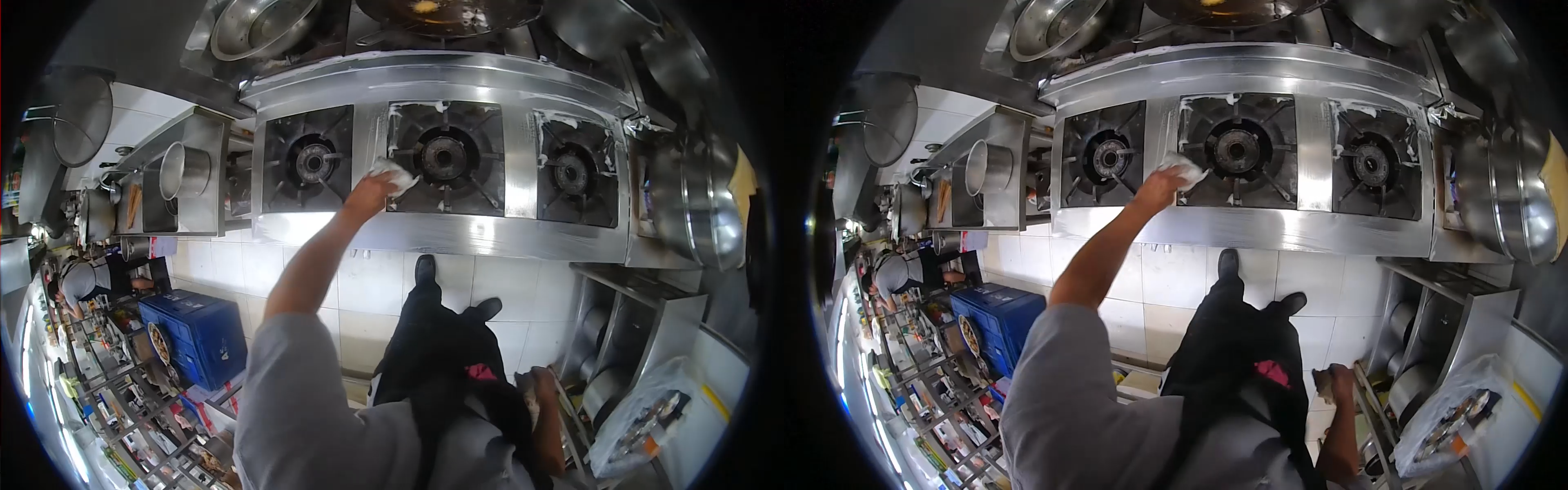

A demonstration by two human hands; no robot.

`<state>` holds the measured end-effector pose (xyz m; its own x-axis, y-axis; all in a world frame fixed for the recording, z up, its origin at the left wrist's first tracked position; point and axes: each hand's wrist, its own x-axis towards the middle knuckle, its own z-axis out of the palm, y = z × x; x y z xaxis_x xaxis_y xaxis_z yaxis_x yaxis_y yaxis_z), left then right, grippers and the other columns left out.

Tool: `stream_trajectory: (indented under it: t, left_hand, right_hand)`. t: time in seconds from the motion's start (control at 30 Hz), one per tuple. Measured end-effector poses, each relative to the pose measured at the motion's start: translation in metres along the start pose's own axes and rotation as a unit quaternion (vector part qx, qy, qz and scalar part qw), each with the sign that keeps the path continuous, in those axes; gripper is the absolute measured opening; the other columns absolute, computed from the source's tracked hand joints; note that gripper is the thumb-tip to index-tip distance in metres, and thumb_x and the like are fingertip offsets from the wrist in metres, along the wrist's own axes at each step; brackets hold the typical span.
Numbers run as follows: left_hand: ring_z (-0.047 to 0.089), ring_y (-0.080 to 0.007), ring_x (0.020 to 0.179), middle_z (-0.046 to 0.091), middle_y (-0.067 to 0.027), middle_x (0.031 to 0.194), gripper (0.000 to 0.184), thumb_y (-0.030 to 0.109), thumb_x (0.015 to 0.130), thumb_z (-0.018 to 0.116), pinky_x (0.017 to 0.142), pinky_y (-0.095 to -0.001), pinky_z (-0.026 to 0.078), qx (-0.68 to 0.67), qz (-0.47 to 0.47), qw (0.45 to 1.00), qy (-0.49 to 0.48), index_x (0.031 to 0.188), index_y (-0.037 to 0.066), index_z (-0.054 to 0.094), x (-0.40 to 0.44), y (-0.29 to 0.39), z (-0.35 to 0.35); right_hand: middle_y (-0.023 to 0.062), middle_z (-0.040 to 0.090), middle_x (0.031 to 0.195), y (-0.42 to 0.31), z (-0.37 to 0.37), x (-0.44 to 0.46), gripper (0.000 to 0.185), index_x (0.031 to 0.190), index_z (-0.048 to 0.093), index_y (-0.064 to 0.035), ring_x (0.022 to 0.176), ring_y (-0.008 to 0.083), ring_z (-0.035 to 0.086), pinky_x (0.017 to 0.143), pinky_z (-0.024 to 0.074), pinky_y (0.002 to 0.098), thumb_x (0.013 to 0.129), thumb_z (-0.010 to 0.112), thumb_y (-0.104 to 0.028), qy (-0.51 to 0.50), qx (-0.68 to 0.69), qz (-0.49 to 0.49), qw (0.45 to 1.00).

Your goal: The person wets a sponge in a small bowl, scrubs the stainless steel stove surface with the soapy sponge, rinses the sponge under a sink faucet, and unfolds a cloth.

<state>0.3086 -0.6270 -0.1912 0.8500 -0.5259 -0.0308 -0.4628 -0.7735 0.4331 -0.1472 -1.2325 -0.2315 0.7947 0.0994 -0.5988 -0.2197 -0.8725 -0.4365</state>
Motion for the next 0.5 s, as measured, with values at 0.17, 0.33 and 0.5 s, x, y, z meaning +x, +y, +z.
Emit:
stream_trajectory:
  t: [0.17, 0.33, 0.5]
  left_hand:
    - [0.059, -0.0321, 0.116, 0.060, -0.0128, 0.128, 0.043, -0.006, 0.069, 0.058, 0.099, -0.0428, 0.046, 0.058, 0.015, 0.998, 0.027, 0.107, 0.010, 0.071, -0.054, -0.045, 0.014]
    - [0.061, -0.0309, 0.109, 0.062, -0.0126, 0.123, 0.041, -0.004, 0.069, 0.058, 0.095, -0.0472, 0.047, -0.057, -0.015, 0.995, 0.076, 0.106, 0.010, 0.071, 0.018, 0.009, 0.021]
    - [0.060, -0.0353, 0.109, 0.063, -0.0163, 0.119, 0.033, -0.003, 0.073, 0.057, 0.092, -0.0458, 0.050, -0.031, -0.111, 0.975, 0.192, 0.102, 0.006, 0.071, -0.097, 0.013, 0.040]
  right_hand:
    - [0.0238, 0.061, 0.085, -0.108, -0.015, 0.017, 0.023, 0.082, 0.061, 0.0019, 0.086, 0.0382, 0.061, 0.077, 0.0471, 0.0435, 0.085, 0.050, -0.019, 0.075, 0.250, 0.143, 0.955]
    - [0.0116, 0.067, 0.084, -0.074, 0.028, 0.032, 0.031, 0.089, 0.066, 0.0022, 0.081, 0.0200, 0.061, 0.077, 0.0484, 0.0359, 0.086, 0.054, -0.026, 0.024, 0.199, 0.096, 0.975]
    - [0.0252, 0.058, 0.078, -0.106, -0.006, 0.032, 0.027, 0.072, 0.054, 0.0025, 0.079, 0.0421, 0.057, 0.070, 0.0436, 0.0465, 0.082, 0.048, -0.022, 0.072, 0.027, -0.003, 0.997]
